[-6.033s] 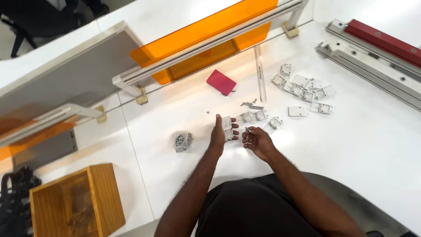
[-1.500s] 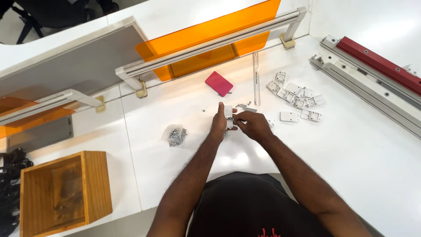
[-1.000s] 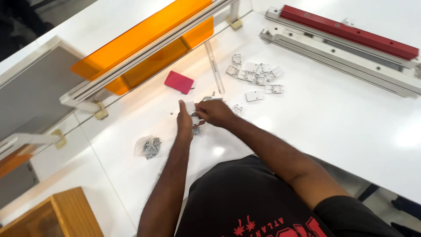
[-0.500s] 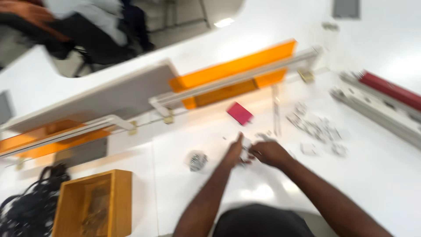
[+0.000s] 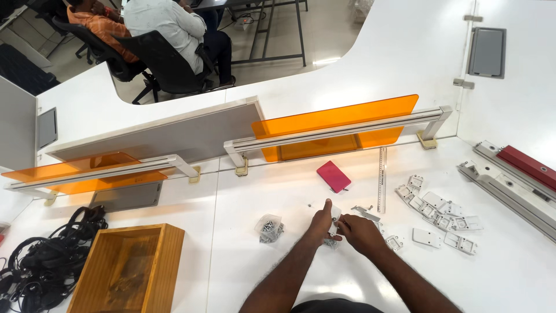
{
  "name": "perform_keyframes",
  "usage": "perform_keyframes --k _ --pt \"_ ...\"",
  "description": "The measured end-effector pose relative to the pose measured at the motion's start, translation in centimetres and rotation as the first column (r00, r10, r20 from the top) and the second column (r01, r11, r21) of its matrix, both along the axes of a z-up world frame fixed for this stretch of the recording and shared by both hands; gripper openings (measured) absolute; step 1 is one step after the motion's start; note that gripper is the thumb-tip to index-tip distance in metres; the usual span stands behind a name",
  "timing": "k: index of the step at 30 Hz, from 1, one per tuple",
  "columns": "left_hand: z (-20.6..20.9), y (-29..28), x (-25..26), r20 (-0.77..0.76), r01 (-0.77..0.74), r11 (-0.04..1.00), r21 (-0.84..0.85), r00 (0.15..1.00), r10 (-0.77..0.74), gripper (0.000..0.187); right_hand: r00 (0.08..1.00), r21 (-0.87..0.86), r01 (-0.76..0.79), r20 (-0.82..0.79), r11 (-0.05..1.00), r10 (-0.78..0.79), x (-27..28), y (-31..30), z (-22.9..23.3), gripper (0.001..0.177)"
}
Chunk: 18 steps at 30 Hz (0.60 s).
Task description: The person assembles white plastic components by manually threading small screws into them, picking up individual pieces and screws from the desk surface.
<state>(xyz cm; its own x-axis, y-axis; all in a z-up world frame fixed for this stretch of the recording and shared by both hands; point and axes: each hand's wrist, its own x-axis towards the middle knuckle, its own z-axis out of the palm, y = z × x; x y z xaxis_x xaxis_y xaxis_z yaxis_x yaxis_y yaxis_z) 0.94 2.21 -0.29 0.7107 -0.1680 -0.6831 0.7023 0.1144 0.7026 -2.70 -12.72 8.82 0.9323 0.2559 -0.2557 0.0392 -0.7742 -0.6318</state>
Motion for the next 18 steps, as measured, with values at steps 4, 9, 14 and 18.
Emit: perform_keyframes --k 4,9,14,18 --pt "-0.4 0.5 0.2 -0.014 -0.031 0.998 -0.059 0.999 0.03 0.078 0.986 -0.021 -0.125 0.106 0.992 0.126 -0.4 -0.5 -0.7 0.027" --pt "-0.6 0.8 0.5 -0.012 0.08 0.997 -0.023 0.997 -0.08 0.078 0.924 -0.202 -0.304 0.177 0.931 0.34 -0.1 -1.5 -1.7 0.022" --pt "-0.7 0.4 0.6 -0.056 0.085 0.996 0.014 0.995 -0.084 0.071 0.859 -0.305 -0.38 0.234 0.873 0.455 0.4 -2.1 -3.0 0.012" --pt "-0.9 0.0 0.1 -0.056 0.089 0.995 0.041 0.995 -0.087 0.069 0.903 -0.146 -0.332 0.238 0.932 0.359 -0.1 -2.0 -4.3 0.021"
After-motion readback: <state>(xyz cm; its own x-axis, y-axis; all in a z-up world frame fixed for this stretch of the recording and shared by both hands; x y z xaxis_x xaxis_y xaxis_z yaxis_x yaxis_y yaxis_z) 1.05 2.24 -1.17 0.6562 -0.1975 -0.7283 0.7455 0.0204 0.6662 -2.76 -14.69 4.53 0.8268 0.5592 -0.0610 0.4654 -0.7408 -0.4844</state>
